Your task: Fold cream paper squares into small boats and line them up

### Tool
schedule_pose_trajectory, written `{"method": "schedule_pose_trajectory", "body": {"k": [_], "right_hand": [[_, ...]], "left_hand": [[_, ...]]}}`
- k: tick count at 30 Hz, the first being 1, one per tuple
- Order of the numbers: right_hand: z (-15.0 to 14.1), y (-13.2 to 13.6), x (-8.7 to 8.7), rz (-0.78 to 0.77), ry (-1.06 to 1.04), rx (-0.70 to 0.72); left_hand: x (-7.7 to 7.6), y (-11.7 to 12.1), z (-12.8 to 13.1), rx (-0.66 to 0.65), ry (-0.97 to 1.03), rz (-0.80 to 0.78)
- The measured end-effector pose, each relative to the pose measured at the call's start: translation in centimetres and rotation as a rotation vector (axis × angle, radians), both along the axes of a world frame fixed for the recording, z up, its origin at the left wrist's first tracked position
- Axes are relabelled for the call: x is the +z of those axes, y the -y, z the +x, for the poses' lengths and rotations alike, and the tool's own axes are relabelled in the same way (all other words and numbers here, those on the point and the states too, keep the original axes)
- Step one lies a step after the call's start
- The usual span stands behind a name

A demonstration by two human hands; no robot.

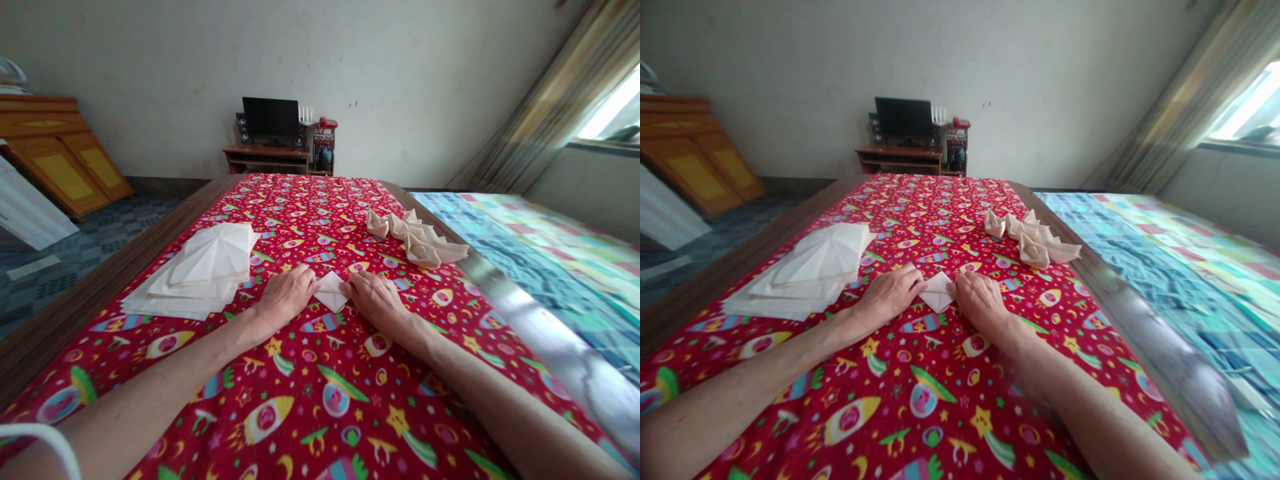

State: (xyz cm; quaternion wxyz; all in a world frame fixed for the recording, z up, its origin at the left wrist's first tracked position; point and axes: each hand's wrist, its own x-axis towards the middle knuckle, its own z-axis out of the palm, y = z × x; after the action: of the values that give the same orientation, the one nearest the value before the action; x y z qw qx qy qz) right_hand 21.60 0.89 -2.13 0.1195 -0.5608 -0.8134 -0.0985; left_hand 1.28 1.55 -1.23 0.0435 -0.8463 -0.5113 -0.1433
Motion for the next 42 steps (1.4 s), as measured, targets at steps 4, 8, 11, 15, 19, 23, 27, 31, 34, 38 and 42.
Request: {"method": "schedule_pose_trajectory", "body": {"k": [4,8,11,15,19,23,27,31,34,38,42], "right_hand": [[-0.1,-0.3,0.3,-0.031,0.048,-0.017],[-0.3,-0.4,0.8,-0.081,0.075,-0.011],[-0.4,-0.4,1.2,-0.110,0.095,-0.015],[-0.5,-0.4,1.4,-0.142,0.123,-0.008],[-0.5,-0.6,1.3,-0.137,0.135,0.002],[-0.4,-0.7,0.9,-0.105,0.134,0.007],[-0.3,-0.6,0.9,-0.105,0.127,0.006],[-0.4,-0.5,1.0,-0.099,0.123,-0.003],[-0.4,-0.6,1.0,-0.102,0.130,0.003],[-0.3,-0.7,0.9,-0.082,0.131,0.005],[-0.4,-0.6,1.1,-0.073,0.117,0.009]], "left_hand": [[-0.1,-0.1,-0.2,-0.009,0.019,0.019],[0.0,-0.1,-0.3,-0.007,0.016,0.009],[0.0,-0.1,-0.2,0.000,0.000,0.024],[-0.1,-0.1,-0.2,0.018,0.009,0.050],[-0.2,0.0,-0.3,0.004,0.067,0.058],[-0.2,0.0,-0.2,-0.017,0.105,0.033],[0.0,0.0,0.0,0.018,0.065,-0.002],[0.3,0.0,0.2,0.041,0.010,-0.001],[0.5,0.2,0.3,0.000,0.021,0.074],[0.7,0.4,0.4,-0.207,-0.047,0.181],[0.7,0.9,0.5,-0.314,-0.113,0.123]]}}
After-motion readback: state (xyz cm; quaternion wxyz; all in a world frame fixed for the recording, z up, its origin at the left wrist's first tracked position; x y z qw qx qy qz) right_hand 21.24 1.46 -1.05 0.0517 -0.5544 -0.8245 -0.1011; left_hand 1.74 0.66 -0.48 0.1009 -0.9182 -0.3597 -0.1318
